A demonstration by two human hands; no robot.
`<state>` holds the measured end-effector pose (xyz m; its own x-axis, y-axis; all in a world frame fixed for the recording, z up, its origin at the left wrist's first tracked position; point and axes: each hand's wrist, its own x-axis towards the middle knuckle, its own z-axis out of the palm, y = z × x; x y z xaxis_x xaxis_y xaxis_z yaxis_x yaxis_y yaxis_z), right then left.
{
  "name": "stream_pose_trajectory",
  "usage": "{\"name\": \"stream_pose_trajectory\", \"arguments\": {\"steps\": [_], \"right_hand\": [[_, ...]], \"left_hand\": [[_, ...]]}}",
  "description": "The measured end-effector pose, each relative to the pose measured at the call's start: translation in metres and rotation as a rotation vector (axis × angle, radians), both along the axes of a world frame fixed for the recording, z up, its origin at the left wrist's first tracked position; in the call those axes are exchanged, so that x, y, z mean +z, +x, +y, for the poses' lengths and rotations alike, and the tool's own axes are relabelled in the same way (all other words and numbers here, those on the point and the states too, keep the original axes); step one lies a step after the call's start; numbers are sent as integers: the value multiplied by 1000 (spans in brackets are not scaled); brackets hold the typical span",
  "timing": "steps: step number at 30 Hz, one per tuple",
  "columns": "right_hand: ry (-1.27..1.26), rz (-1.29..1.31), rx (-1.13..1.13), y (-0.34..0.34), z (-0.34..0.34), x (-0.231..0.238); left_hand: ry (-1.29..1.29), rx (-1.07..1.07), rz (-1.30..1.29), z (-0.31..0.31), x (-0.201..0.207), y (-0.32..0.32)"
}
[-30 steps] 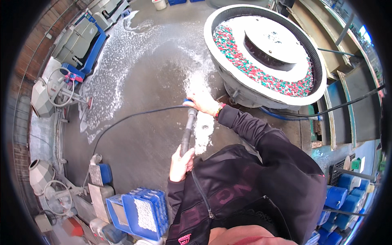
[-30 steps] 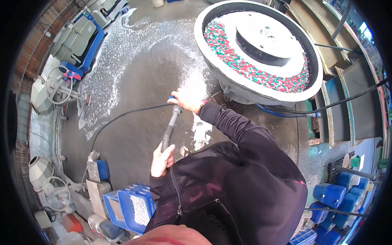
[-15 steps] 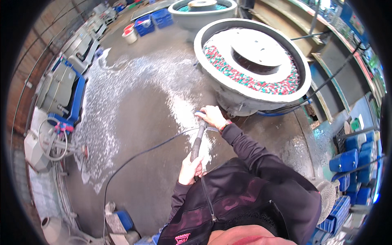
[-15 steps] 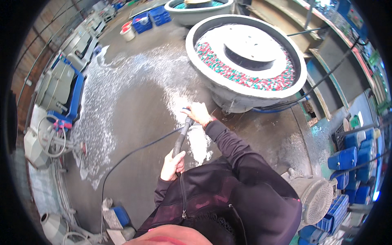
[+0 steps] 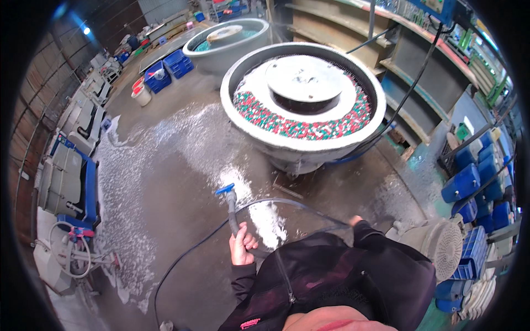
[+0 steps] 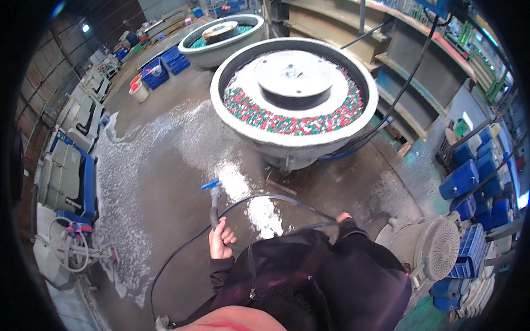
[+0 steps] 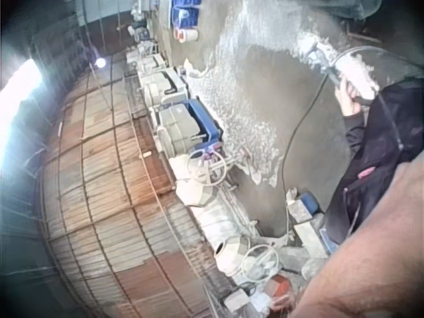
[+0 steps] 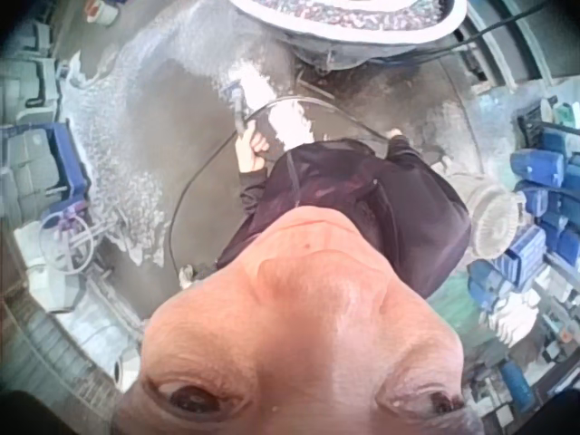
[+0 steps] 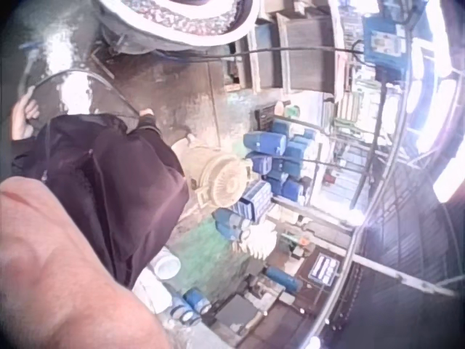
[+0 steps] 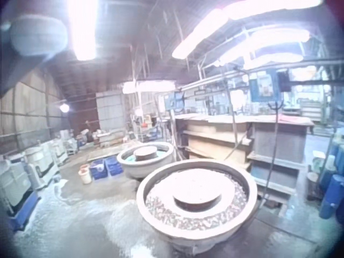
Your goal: The person uses a water hose to spray and clean the interior of a large circular vibrating tumbler machine containing small red and green objects.
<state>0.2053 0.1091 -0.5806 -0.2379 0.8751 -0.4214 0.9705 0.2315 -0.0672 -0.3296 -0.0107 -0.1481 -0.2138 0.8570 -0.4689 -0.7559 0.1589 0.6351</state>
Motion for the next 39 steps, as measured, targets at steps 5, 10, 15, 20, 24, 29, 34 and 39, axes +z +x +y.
{"name": "stream_pose_trajectory", "arguments": {"steps": [5, 10, 15, 20, 24, 29, 34, 39], "right_hand": [[-281, 140, -578, -27, -76, 24], [-269, 417, -473, 0, -45, 9], [-136, 732, -686, -85, 35, 68], [-58, 811, -542, -109, 73, 121], [47, 704, -491, -86, 55, 115], [-297, 588, -904, -39, 8, 86], [-387, 602, -1046, -44, -32, 127], [-425, 701, -1016, -71, -23, 118]], "left_hand": [[-96, 192, 34, -13, 2, 6], [-67, 216, -51, 20, -12, 31], [-66, 220, -54, 44, -14, 60], [-22, 197, -99, 65, -15, 78], [-31, 203, -119, 72, -29, 69], [-57, 218, -97, 74, -26, 51], [-24, 215, -105, 87, -23, 35], [-15, 217, -98, 93, -16, 21]]}}
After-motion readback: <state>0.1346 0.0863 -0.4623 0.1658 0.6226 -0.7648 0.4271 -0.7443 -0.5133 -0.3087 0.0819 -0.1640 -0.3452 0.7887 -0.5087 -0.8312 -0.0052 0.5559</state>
